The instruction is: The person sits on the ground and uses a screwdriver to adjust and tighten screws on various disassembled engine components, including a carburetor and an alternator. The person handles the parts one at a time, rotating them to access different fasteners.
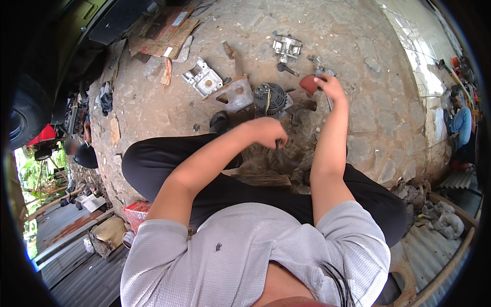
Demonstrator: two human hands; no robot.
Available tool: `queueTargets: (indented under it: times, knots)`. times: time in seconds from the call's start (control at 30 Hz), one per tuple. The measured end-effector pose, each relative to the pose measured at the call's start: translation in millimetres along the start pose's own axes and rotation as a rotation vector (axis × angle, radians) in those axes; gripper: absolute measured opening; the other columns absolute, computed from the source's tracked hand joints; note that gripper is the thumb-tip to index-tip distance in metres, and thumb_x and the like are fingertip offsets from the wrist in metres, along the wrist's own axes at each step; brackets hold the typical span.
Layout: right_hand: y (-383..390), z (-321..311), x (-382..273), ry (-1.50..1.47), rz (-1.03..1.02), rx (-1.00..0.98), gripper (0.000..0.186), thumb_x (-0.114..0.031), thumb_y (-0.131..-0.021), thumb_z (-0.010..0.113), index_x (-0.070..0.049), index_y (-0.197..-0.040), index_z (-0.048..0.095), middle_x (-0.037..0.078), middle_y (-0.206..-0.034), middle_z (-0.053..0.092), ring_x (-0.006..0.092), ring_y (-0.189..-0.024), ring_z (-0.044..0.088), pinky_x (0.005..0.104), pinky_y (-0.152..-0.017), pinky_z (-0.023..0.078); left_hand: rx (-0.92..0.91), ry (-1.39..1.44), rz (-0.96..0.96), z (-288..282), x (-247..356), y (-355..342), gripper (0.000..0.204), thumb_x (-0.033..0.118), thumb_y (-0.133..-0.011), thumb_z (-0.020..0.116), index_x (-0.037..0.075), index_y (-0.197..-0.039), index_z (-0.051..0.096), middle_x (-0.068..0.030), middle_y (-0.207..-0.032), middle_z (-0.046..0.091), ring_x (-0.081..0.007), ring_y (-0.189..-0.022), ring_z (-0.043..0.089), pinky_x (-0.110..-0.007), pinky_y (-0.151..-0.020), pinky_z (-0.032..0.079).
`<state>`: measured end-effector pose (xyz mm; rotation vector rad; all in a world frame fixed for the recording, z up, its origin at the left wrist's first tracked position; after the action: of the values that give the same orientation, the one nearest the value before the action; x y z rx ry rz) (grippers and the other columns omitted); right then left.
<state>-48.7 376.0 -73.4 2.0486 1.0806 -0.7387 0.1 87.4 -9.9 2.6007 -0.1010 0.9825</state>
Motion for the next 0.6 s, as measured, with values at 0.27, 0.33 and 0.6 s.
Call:
queueTargets:
  times: [0.27, 0.33, 0.6]
  knots:
    - [28.0, 4.9, -66.4, -0.223, -0.206, -0.268, 0.050, -0.027, -0.098, 0.072, -0.003, -0.140, 0.064, 0.016, -0.134, 0.071, 0.0255, -0.121, 0.067, 0.0386, -0.104, 0.051, 0.779, 1.046, -0.177, -111.5, -67.9, 43.3, 0.022, 0.019, -0.102, 0.069, 0.004, -0.117, 0.073, 0.0013, -0.101, 0.070, -0.0072, -0.091, 0.061, -0.028, -0.088, 0.052]
    - [36.3, 18.1, -105.5, -0.279, -0.276, -0.381, 0.050, -0.026, -0.100, 0.071, -0.003, -0.143, 0.062, 0.015, -0.138, 0.068, 0.0241, -0.125, 0.065, 0.0383, -0.107, 0.049, 0.945, 1.106, -0.197, -136.0, -72.2, 56.5, 0.026, 0.022, -0.105, 0.063, 0.005, -0.125, 0.068, 0.0055, -0.084, 0.055, -0.0061, -0.077, 0.049, -0.029, -0.086, 0.049]
    - [43.2, 81.4, -207.6, -0.821, -0.435, -0.114, 0.046, -0.029, -0.106, 0.065, 0.002, -0.140, 0.061, 0.012, -0.145, 0.063, 0.0213, -0.134, 0.057, 0.0360, -0.114, 0.042, 1.063, 1.073, -0.075, -175.9, -63.0, 77.5, 0.025, 0.026, -0.110, 0.056, 0.008, -0.126, 0.062, 0.0074, -0.081, 0.045, -0.0063, -0.075, 0.042, -0.028, -0.084, 0.045]
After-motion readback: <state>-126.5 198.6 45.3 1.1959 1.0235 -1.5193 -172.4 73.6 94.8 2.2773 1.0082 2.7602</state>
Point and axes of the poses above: each hand's wrist, its own y-axis away from the middle knuckle, its own z-axis out of the palm, x = y × z, the point moved 8 cm from there along -y, towards the middle knuckle
